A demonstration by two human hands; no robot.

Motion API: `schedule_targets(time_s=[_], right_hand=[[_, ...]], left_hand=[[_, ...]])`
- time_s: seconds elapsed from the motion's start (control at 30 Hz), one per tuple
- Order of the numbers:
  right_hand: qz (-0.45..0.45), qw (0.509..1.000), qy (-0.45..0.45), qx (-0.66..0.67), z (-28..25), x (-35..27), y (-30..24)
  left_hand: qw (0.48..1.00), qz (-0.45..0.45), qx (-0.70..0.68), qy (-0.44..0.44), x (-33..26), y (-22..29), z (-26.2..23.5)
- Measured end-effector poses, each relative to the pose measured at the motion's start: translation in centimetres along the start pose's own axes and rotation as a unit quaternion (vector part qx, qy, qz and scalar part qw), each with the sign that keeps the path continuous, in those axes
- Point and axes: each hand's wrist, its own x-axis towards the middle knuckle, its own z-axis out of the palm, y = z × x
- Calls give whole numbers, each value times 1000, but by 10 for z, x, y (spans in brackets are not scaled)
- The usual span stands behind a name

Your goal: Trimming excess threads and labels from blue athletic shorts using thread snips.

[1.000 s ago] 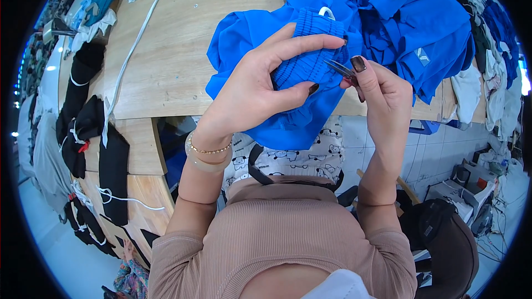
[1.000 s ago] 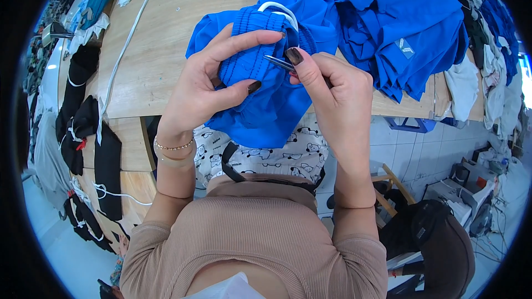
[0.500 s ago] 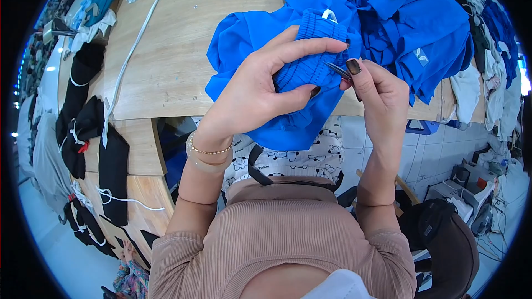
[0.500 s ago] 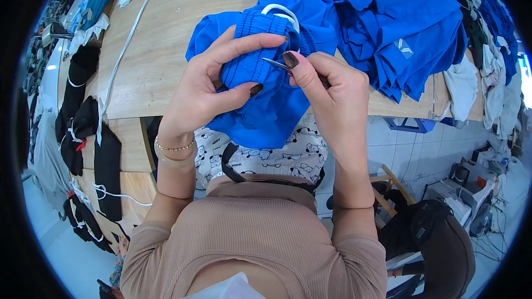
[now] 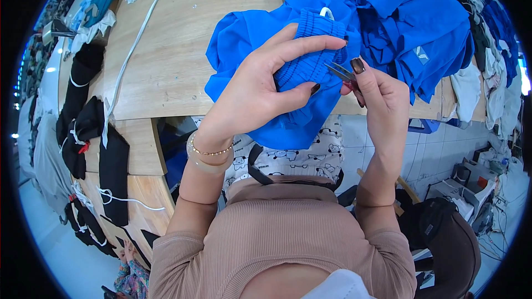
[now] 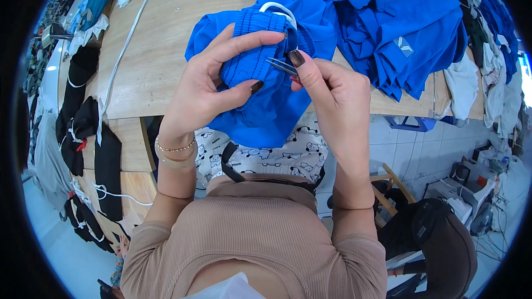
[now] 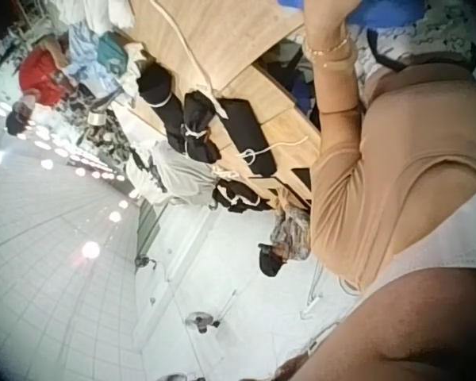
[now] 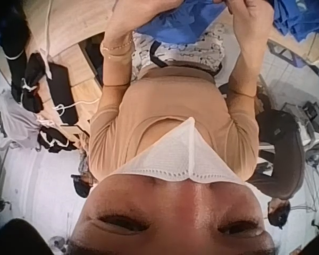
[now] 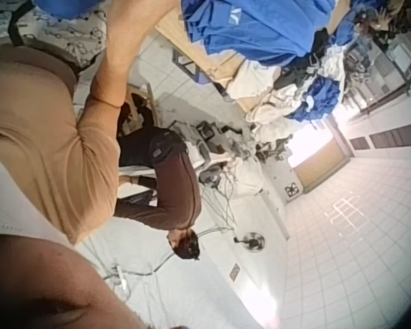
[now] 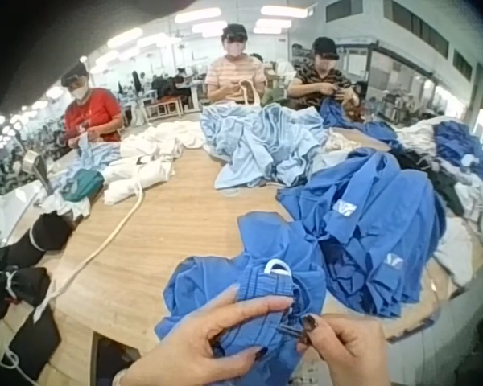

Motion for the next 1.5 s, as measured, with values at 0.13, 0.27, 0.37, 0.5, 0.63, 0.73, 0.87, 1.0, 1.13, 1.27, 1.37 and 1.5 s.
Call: schedule_targets(time_s=[0.13, 0.27, 0.37, 0.5, 0.63, 0.73, 0.87, 1.0, 1.13, 1.27, 1.37, 1.5], right_hand=[[9, 1000, 13, -12, 2, 1, -4], [7, 999, 17, -37, 2, 0, -6], [4, 999, 20, -26, 2, 0, -7], [6, 999, 31, -33, 2, -2, -10], [9, 998, 20, -60, 0, -3, -13], [2, 998, 21, -51, 1, -3, -14], [-2, 999, 15, -29, 1, -2, -11], [-18, 1000, 18, 12, 4, -1, -5], [-32, 997, 19, 65, 6, 1, -5], [-16, 999, -14, 44, 5, 4, -3], [-6, 997, -30, 77, 9, 8, -2], [7, 995, -46, 91, 9, 9, -1]], left_hand=[[1000, -8, 15, -2, -1, 1, 0], [1000, -4, 19, -1, 0, 1, 0], [1000, -1, 9, 1, 0, 1, 2], [1000, -2, 19, -2, -1, 1, 2], [1000, 10, 26, 3, -1, 1, 1], [1000, 14, 26, 3, -1, 1, 1], [1000, 4, -6, 5, -1, -1, 1], [999, 32, 42, -9, -1, 2, -2], [1000, 4, 1, -3, 0, 5, -2], [1000, -17, 0, -7, 0, 6, -2], [1000, 4, -4, -11, -1, 2, -4], [999, 44, 19, -14, 0, 1, -6]])
